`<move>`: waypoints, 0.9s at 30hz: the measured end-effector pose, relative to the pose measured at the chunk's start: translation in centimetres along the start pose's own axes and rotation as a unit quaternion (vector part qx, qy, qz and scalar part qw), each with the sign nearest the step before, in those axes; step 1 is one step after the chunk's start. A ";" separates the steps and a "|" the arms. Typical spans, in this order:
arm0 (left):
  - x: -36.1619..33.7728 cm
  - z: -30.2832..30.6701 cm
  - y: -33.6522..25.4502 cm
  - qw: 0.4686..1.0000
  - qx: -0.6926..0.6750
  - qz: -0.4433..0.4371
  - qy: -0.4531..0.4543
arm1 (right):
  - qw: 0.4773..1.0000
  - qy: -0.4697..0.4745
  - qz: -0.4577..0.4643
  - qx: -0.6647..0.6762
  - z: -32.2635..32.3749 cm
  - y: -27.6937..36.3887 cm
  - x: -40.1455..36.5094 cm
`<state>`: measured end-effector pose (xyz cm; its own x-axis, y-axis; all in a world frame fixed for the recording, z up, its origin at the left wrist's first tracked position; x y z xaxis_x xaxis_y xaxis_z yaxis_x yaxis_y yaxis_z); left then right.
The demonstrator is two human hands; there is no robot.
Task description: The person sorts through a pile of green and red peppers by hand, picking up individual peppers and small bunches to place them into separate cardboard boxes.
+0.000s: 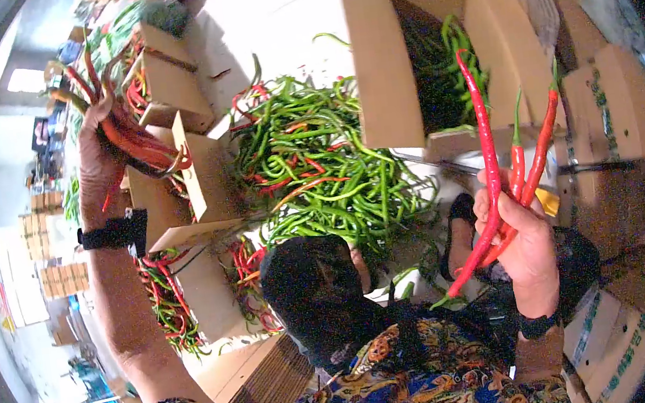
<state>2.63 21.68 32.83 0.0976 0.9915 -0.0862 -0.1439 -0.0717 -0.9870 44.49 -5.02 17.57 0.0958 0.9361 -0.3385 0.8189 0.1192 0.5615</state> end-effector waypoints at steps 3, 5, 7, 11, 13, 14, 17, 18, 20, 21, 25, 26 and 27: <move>-1.3 7.4 2.8 0.990 0.083 0.005 -0.114 | 0.999 0.023 -0.010 -0.039 -2.0 -1.4 1.3; -1.6 10.6 4.6 0.977 0.135 -0.002 -0.165 | 0.998 0.035 -0.034 -0.037 -3.9 -2.9 2.8; -1.7 14.3 7.3 0.960 0.214 0.010 -0.181 | 0.997 0.045 -0.055 -0.041 -5.7 -4.3 4.6; 1.3 22.2 15.3 0.867 0.448 0.049 -0.211 | 0.986 0.098 -0.124 -0.056 -11.2 -8.6 9.9; -1.7 11.4 13.4 0.938 0.259 -0.086 -0.215 | 0.980 0.140 -0.131 -0.046 -12.9 -11.6 12.9; -2.6 8.9 13.6 0.935 0.319 -0.104 -0.112 | 0.977 0.152 -0.139 -0.052 -13.3 -12.9 14.2; -5.6 -1.2 17.0 0.983 0.134 0.014 0.125 | 0.976 0.145 -0.161 -0.033 -14.1 -16.6 16.9; -7.2 -4.4 16.3 0.981 0.110 0.034 0.154 | 0.973 0.159 -0.168 -0.018 -14.0 -17.5 17.5; -8.3 -7.4 19.4 0.974 0.078 0.059 0.205 | 0.970 0.163 -0.175 -0.026 -13.8 -19.3 18.1; -8.7 -7.6 20.1 0.978 0.066 0.098 0.172 | 0.974 0.162 -0.158 -0.030 -14.2 -19.7 17.8; -10.6 -5.4 21.0 0.991 0.065 0.102 0.060 | 0.954 0.213 -0.207 -0.045 -14.6 -20.5 16.7; -11.3 -4.5 21.3 0.993 0.085 0.077 0.036 | 0.949 0.226 -0.214 -0.045 -14.4 -20.8 16.6; -12.6 -3.3 21.5 0.992 0.094 0.079 0.006 | 0.945 0.238 -0.220 -0.046 -14.2 -21.1 16.5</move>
<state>1.53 7.30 12.24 0.0703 0.9681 -0.2406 -0.3394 -0.2036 -0.9183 20.79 12.66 10.88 -0.5268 0.8289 -0.1884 0.6654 0.5400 0.5154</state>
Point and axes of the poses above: each hand's wrist, its own x-axis towards the middle knuckle, its own z-axis out of the back of the hand, y = z × x, the point moved 3 cm from there along x, towards the middle knuckle, and after that the axes turned 10 degrees about x, right-handed, at the moved point
